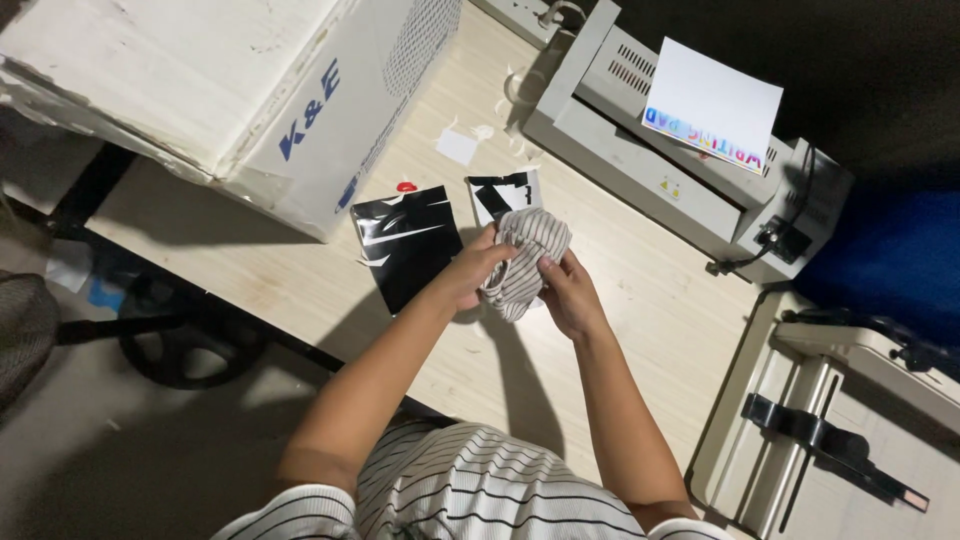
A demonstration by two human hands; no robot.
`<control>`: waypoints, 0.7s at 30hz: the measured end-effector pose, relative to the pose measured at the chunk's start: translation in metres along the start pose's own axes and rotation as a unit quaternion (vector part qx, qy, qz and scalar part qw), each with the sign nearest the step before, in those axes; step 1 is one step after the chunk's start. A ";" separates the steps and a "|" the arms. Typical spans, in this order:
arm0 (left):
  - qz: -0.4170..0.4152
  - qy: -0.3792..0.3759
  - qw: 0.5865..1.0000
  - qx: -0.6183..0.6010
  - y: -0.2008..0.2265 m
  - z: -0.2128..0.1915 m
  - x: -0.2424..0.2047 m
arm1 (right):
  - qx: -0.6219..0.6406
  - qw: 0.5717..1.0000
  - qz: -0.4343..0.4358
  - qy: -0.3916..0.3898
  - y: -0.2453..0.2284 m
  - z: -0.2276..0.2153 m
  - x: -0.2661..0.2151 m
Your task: The person cleans a paper cutter and a nearby table surface using a white cloth. They wipe the paper cutter's base and handle, then move to the table to clean around a stack of black and white papers and a white box. The person also wipes the top and side of a white electronic device.
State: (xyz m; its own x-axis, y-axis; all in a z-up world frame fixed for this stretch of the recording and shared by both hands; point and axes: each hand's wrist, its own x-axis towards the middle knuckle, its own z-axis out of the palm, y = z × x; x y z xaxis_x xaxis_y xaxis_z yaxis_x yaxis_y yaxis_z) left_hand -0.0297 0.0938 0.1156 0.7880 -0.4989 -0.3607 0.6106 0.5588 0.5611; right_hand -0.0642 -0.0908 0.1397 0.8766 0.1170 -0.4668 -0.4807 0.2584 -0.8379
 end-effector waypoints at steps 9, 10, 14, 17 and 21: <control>0.128 0.116 0.940 0.293 -0.006 -0.060 -0.006 | -0.076 0.996 -0.035 0.030 0.048 0.008 0.047; 0.216 0.169 0.865 0.419 -0.001 -0.062 -0.016 | -0.104 0.993 -0.040 0.041 0.056 0.008 0.055; 0.411 0.205 0.636 0.620 0.043 -0.033 -0.052 | -0.084 0.994 -0.057 0.045 0.046 0.030 0.084; 0.495 0.153 0.525 0.676 0.051 -0.026 -0.050 | -0.008 0.997 -0.067 -0.047 0.020 0.052 0.085; 0.394 0.145 0.699 0.579 0.029 -0.068 -0.003 | -0.045 0.993 -0.016 -0.112 -0.025 0.069 0.079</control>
State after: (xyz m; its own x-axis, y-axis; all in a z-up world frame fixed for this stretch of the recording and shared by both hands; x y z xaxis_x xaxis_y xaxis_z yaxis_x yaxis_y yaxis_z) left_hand -0.0089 0.1570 0.0821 0.9294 -0.0889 0.3582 -0.3618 -0.4111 0.8367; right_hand 0.0182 -0.0217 0.1430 0.8695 0.3228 -0.3739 -0.4443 0.1804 -0.8775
